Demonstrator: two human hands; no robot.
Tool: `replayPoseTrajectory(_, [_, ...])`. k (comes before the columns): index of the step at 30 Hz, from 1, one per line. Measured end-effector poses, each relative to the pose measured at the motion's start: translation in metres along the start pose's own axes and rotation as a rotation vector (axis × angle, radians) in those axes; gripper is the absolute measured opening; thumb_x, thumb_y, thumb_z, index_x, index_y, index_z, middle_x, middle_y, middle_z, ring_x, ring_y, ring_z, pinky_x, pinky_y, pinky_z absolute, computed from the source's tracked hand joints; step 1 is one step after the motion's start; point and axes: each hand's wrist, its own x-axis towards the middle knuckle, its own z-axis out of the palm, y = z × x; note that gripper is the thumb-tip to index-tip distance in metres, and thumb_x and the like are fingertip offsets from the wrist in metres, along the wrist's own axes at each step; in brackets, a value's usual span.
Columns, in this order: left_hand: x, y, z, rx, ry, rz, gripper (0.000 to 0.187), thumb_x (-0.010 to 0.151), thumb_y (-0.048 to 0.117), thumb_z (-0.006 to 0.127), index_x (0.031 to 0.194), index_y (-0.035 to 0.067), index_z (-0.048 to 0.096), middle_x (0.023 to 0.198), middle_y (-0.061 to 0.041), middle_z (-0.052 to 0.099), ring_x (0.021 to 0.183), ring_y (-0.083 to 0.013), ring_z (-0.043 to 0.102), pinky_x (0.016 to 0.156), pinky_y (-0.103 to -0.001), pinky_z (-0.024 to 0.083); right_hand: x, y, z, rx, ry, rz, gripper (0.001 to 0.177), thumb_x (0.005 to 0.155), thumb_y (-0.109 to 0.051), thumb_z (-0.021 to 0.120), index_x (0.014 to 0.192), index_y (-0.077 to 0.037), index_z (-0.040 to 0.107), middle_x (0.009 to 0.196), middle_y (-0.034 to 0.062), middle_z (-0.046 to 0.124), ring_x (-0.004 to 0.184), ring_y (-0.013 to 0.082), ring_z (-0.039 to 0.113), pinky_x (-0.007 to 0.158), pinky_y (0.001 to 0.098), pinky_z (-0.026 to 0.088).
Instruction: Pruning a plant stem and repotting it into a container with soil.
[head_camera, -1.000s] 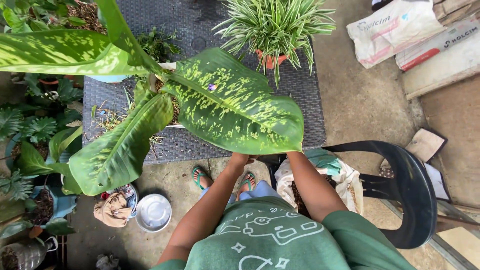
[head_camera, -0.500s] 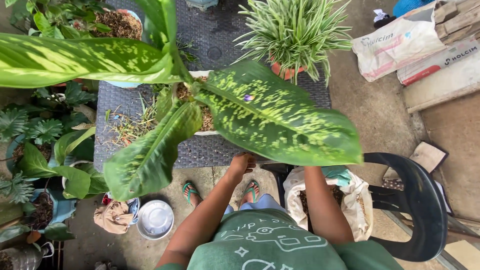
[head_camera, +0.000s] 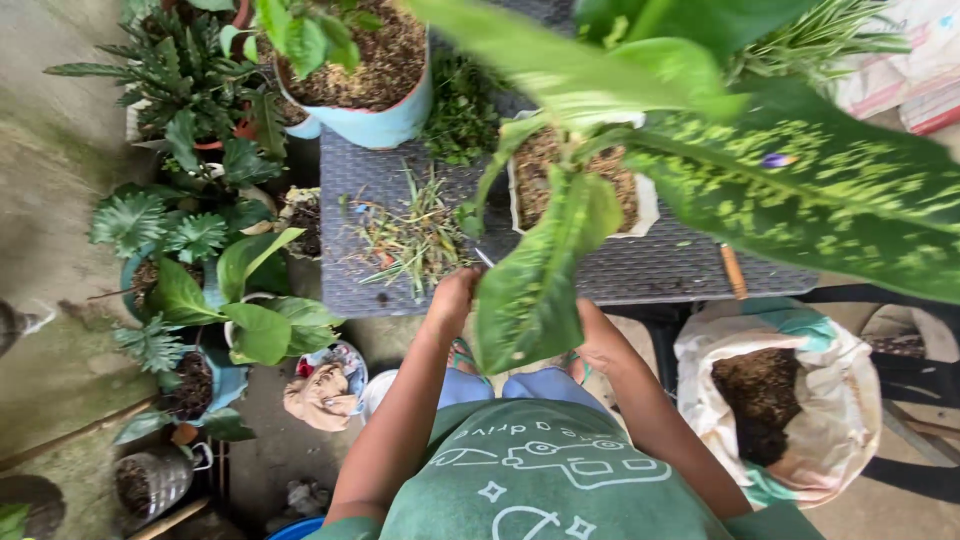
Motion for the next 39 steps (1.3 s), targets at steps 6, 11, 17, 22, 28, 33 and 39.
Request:
replayPoseTrajectory(6, [-0.035, 0.082, 0.007, 0.243, 0.124, 0.159, 0.017, 0.099, 0.015, 0.051, 0.105, 0.006, 0.063, 0.097, -0.007, 0.071, 0.084, -0.017, 0.068, 0.076, -0.033, 0.055, -0.001, -0.013, 0.116, 0.324, -0.151, -0.225, 0.037, 0.088, -0.024, 0.073, 0.119, -0.004, 0.067, 0.101, 0.0075, 0.072, 0.085, 0.0152, 0.071, 0.076, 0.0318, 0.058])
replayPoseTrajectory(11, [-0.032, 0.115, 0.031, 0.339, 0.086, 0.226, 0.024, 0.1, 0.016, 0.05, 0.115, 0.006, 0.067, 0.097, -0.003, 0.071, 0.082, -0.0127, 0.065, 0.074, -0.029, 0.051, -0.011, -0.036, 0.152, 0.134, -0.113, -0.265, 0.042, 0.098, -0.032, 0.073, 0.12, 0.003, 0.07, 0.093, 0.0057, 0.069, 0.076, 0.0127, 0.063, 0.07, 0.0281, 0.051])
replayPoseTrajectory(17, [-0.01, 0.114, 0.066, 0.501, -0.046, 0.322, 0.025, 0.1, 0.018, 0.051, 0.114, 0.005, 0.067, 0.097, 0.001, 0.074, 0.078, -0.0102, 0.06, 0.073, -0.028, 0.051, -0.009, -0.038, 0.157, 0.09, 0.009, -0.273, 0.03, 0.089, -0.016, 0.076, 0.114, -0.001, 0.069, 0.085, 0.0035, 0.071, 0.073, 0.0115, 0.064, 0.067, 0.0291, 0.053])
replayPoseTrajectory(22, [0.025, 0.102, 0.075, 0.876, 0.096, 0.686, 0.037, 0.096, 0.015, 0.061, 0.131, 0.006, 0.067, 0.113, -0.011, 0.06, 0.095, -0.0189, 0.061, 0.086, -0.033, 0.053, 0.006, -0.049, 0.153, 0.049, 0.124, -0.358, 0.028, 0.09, -0.012, 0.072, 0.115, -0.002, 0.066, 0.076, 0.0051, 0.067, 0.064, 0.0133, 0.062, 0.057, 0.0292, 0.051])
replayPoseTrajectory(28, [0.012, 0.13, 0.123, 1.071, 0.146, 0.974, 0.042, 0.093, 0.013, 0.066, 0.134, 0.003, 0.067, 0.12, -0.018, 0.057, 0.114, -0.0327, 0.056, 0.102, -0.039, 0.044, 0.028, -0.071, 0.135, 0.15, 0.106, -0.472, 0.032, 0.092, -0.01, 0.072, 0.12, -0.003, 0.058, 0.077, 0.0005, 0.062, 0.064, 0.0109, 0.059, 0.059, 0.0264, 0.048])
replayPoseTrajectory(33, [0.059, 0.134, 0.113, 0.944, 0.034, 0.83, 0.03, 0.099, 0.018, 0.065, 0.124, 0.003, 0.07, 0.12, -0.015, 0.065, 0.114, -0.0278, 0.063, 0.102, -0.037, 0.049, 0.037, -0.075, 0.136, 0.087, 0.23, -0.511, 0.029, 0.092, -0.01, 0.074, 0.116, -0.003, 0.059, 0.069, -0.0019, 0.055, 0.06, 0.01, 0.054, 0.056, 0.0257, 0.044])
replayPoseTrajectory(39, [0.139, 0.169, 0.117, 0.725, -0.157, 0.59, 0.039, 0.102, 0.028, 0.059, 0.129, 0.001, 0.065, 0.121, -0.009, 0.071, 0.111, -0.0154, 0.063, 0.1, -0.029, 0.047, 0.057, -0.071, 0.145, -0.045, 0.517, -0.493, 0.027, 0.09, -0.014, 0.081, 0.104, 0.0, 0.063, 0.074, -0.0029, 0.058, 0.065, 0.0068, 0.052, 0.058, 0.0244, 0.042])
